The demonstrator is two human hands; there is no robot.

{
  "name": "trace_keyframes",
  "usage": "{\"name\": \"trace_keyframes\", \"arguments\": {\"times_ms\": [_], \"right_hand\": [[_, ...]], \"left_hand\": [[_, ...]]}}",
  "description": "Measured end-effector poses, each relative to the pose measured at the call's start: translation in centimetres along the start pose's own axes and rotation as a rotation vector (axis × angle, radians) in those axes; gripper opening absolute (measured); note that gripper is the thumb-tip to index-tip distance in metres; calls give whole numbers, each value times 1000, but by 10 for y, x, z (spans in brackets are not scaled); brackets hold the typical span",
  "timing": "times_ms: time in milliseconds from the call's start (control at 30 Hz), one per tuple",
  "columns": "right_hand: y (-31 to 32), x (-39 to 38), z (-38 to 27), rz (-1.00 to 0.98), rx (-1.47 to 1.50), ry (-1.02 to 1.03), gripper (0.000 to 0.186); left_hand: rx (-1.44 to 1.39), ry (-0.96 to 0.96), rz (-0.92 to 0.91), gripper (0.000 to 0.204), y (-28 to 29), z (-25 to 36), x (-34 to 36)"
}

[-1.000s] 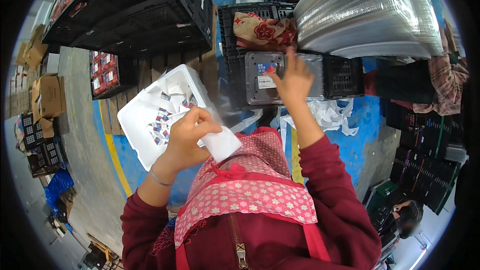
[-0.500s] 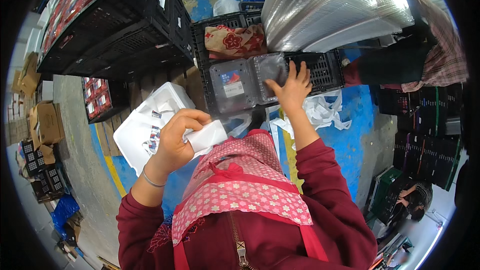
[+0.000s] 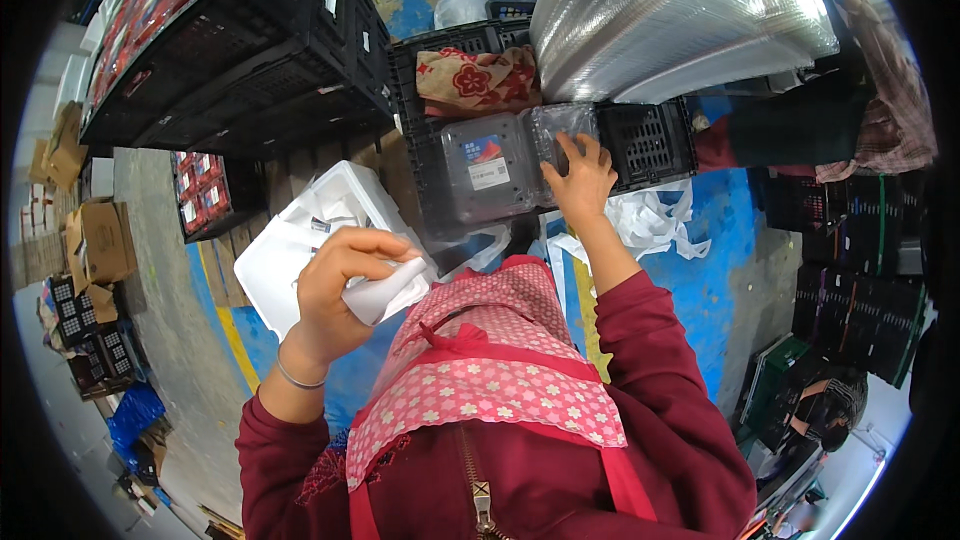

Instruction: The person applies adhesive labels to stacks of clear plastic containers. They peel labels from a roll and press them onto the containers, then stack the labeled units in a black crate.

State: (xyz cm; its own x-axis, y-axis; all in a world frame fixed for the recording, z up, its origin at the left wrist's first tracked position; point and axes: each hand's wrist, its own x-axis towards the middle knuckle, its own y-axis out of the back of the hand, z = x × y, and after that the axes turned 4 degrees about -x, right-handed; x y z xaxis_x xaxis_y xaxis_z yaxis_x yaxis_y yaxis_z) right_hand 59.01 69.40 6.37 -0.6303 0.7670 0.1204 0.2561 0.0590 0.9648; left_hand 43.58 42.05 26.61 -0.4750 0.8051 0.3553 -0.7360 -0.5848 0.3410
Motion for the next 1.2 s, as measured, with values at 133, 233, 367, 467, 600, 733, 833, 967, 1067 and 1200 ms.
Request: {"name": "trace_keyframes", "arguments": {"times_ms": [133, 233, 367, 467, 600, 733, 833, 967, 1067, 1200], "right_hand": [[6, 2, 10, 9, 79, -14, 59], [8, 3, 10, 49, 55, -87, 57], [4, 6, 11, 71, 17, -129, 54], [34, 8, 6, -5, 120, -200, 51], [81, 22, 6, 21, 342, -142, 46], [132, 29, 0, 13, 542, -152, 55], [163, 31, -13, -56, 746, -262, 61], [195, 36, -33, -74, 974, -360, 59], [214, 36, -54, -158, 1155, -447, 54], [223, 28, -84, -334, 1193, -466, 69]], "left_hand": [[-20, -18, -17, 31, 4, 0, 5], [0, 9, -53, 33, 3, 4, 11], [-57, 206, -286, 30, -3, -9, 19], [16, 382, -464, 46, -12, -65, -9], [-247, 632, -531, 51, -40, -107, -44], [-481, 929, -477, 50, -90, -95, -19], [-507, 735, -402, 47, -123, -79, -6], [-548, 658, -261, 39, -129, -50, 11], [-350, 538, -233, 34, -118, -34, 12], [-138, 324, -10, 26, -103, -5, 19]]}}
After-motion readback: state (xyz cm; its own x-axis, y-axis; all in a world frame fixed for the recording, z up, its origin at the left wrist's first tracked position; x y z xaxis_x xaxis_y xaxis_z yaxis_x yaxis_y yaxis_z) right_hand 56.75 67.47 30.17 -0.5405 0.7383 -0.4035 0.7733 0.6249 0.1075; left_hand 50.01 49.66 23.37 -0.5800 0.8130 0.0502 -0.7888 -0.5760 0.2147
